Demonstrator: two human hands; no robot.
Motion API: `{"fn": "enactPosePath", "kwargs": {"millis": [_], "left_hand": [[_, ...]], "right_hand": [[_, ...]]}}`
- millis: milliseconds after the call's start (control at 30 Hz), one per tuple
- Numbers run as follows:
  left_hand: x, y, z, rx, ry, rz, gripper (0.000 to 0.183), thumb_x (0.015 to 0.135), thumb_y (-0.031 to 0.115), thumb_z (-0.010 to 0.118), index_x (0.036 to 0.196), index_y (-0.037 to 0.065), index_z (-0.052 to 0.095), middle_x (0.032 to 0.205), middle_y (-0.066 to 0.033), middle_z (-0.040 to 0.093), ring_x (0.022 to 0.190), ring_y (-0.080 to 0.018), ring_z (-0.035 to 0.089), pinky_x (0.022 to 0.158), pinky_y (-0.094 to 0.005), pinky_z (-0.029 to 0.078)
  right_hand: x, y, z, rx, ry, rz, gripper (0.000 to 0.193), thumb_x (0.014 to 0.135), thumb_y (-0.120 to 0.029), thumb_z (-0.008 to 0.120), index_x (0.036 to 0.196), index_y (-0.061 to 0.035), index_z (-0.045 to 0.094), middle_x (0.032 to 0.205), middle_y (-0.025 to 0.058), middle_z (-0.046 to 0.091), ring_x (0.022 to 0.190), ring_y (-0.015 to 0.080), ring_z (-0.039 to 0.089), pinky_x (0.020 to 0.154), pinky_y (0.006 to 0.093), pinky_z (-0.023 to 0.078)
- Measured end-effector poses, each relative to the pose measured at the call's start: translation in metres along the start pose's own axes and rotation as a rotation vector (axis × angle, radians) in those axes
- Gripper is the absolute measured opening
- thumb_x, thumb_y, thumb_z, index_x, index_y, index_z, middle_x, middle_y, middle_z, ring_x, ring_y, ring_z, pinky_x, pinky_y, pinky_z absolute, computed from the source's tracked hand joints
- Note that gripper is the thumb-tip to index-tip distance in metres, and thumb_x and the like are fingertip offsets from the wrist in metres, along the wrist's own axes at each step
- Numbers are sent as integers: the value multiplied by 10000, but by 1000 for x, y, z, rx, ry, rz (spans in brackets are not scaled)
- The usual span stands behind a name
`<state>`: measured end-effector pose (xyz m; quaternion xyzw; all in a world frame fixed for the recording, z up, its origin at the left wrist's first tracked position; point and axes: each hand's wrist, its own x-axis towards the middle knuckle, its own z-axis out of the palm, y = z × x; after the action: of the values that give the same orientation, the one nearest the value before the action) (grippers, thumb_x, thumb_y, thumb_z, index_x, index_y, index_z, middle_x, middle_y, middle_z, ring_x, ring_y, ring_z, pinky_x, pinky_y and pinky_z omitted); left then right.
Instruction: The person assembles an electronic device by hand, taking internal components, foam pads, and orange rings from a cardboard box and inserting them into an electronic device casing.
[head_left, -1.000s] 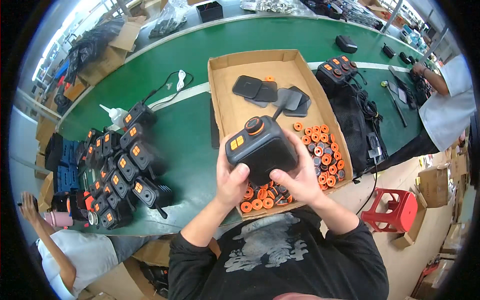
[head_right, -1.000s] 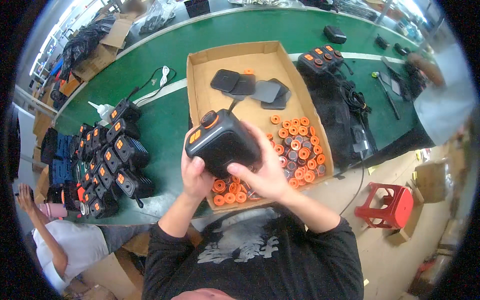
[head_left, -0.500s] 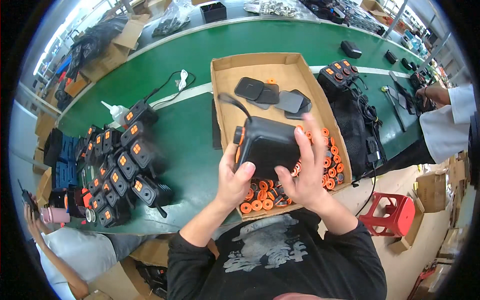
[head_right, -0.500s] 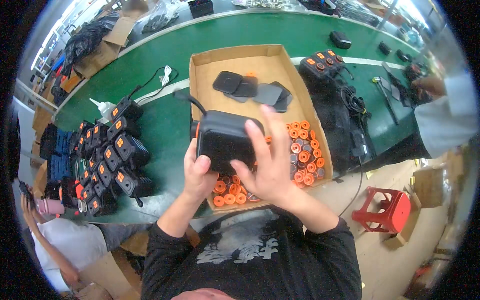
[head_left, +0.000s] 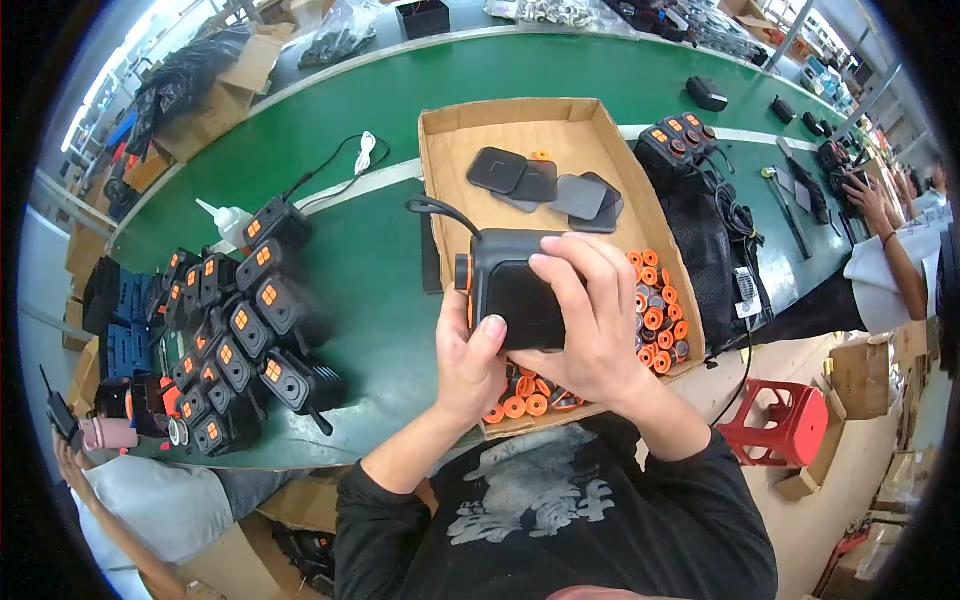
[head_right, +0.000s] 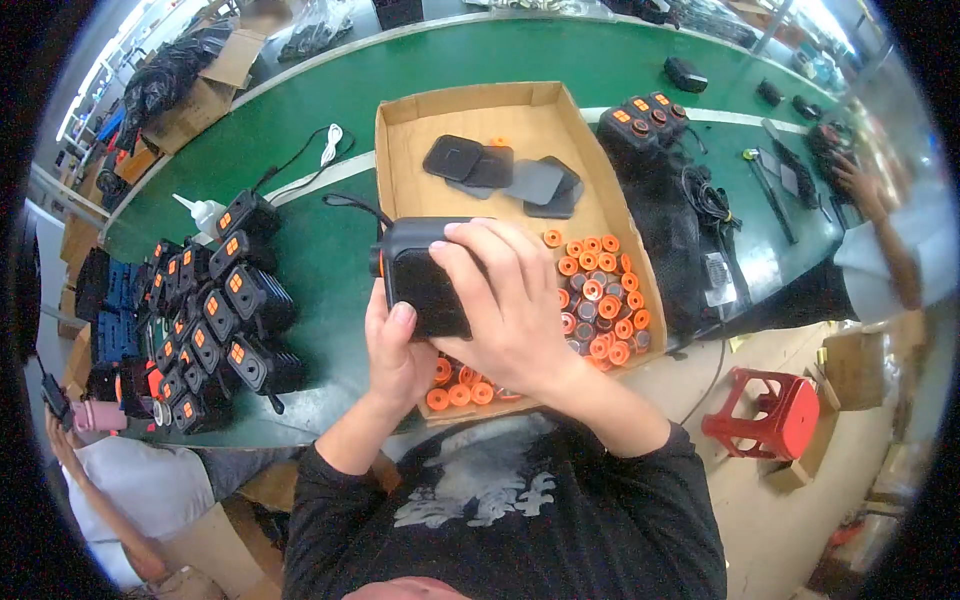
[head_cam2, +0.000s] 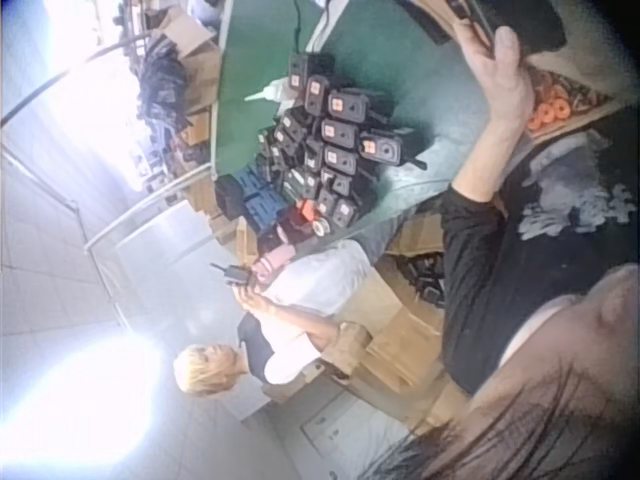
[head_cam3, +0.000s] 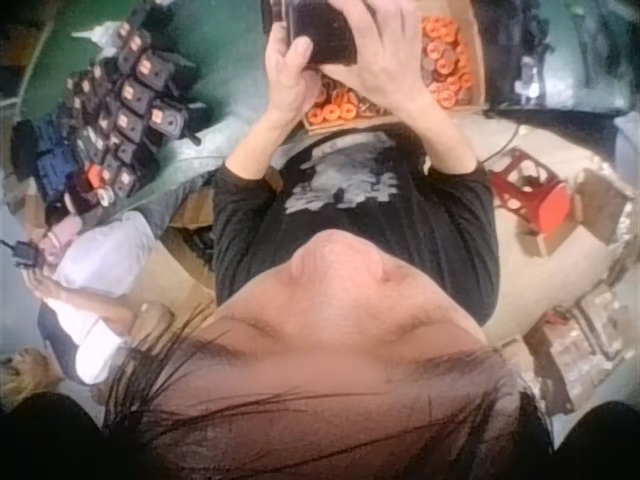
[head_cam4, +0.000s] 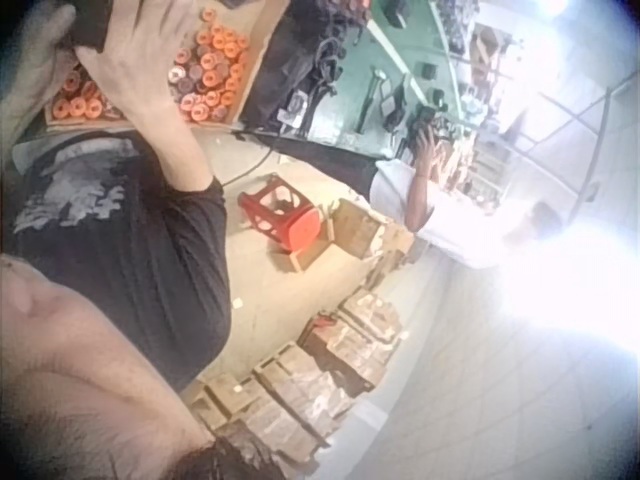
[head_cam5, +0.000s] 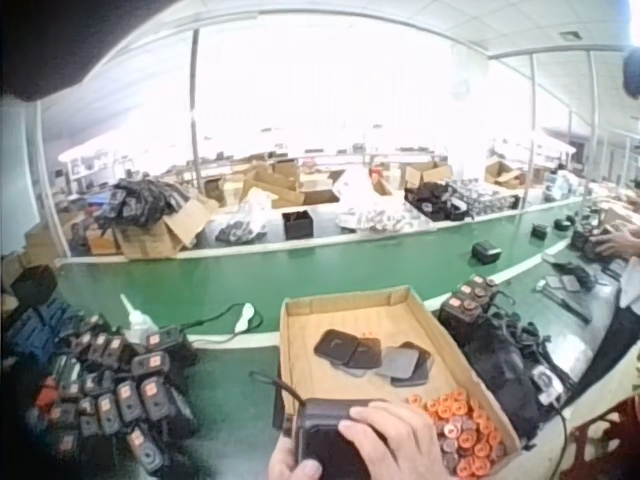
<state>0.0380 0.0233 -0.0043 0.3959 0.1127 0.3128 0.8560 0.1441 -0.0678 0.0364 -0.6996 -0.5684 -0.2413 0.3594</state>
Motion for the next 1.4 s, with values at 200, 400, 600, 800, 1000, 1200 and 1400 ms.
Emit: {"fn": "enactPosePath", "kwargs": {"millis": [200, 400, 600, 800, 1000, 1200, 1400], "left_hand": [[1, 4, 1, 69, 39, 0, 598, 844, 348, 626, 1303, 26, 418, 1191, -94, 555, 1096, -206, 568, 967, -364, 460], [5, -1, -1, 19, -7, 59, 760, 816, 343, 671, 1390, -32, 344, 1252, -131, 530, 1134, -228, 562, 989, -351, 453], [6, -4, -13, 275, -15, 143, 697, 796, 387, 695, 1288, -28, 427, 1173, -95, 544, 1084, -173, 542, 962, -305, 418], [9, 1, -20, 353, -62, 230, 654, 785, 374, 709, 1233, -23, 446, 1094, -72, 557, 1008, -143, 540, 922, -283, 419], [21, 25, -23, 509, -182, 132, 635, 787, 281, 711, 1267, -25, 429, 1127, -112, 597, 1037, -167, 576, 926, -298, 448], [19, 13, -19, 360, -234, 15, 1066, 776, 410, 787, 1499, 39, 97, 1396, -176, 395, 1265, -244, 448, 1022, -359, 402], [15, 8, -10, 289, -333, -174, 822, 847, -2, 677, 1481, -46, 155, 1437, -163, 367, 1323, -234, 390, 1063, -374, 383]], "right_hand": [[-12, 1, 10, -89, 103, -109, 697, 710, -439, 749, 1252, -39, 571, 1295, 133, 530, 1182, 315, 502, 995, 456, 392], [-6, 26, -8, 800, -30, 300, 583, 926, -352, 587, 1371, -7, 436, 1354, 165, 468, 1247, 289, 461, 1074, 395, 328], [-14, 36, -14, 1337, -252, 689, 509, 965, -224, 521, 1398, 9, 388, 1336, 126, 463, 1253, 203, 438, 1078, 345, 318], [-17, 28, -24, 1060, -320, 519, 598, 977, -340, 505, 1395, 58, 345, 1309, 142, 477, 1224, 195, 463, 1046, 331, 345], [-44, 27, -22, 1065, -372, 629, 545, 923, -137, 605, 1376, 28, 352, 1259, 170, 523, 1151, 215, 542, 978, 332, 442], [-44, 43, -31, 1271, -457, 872, 641, 877, -76, 655, 1413, 48, 326, 1282, 153, 543, 1185, 215, 534, 1005, 344, 439], [-53, 45, -13, 1346, -189, 924, 577, 891, -79, 627, 1367, 33, 319, 1215, 155, 566, 1109, 182, 560, 949, 329, 461]]}}
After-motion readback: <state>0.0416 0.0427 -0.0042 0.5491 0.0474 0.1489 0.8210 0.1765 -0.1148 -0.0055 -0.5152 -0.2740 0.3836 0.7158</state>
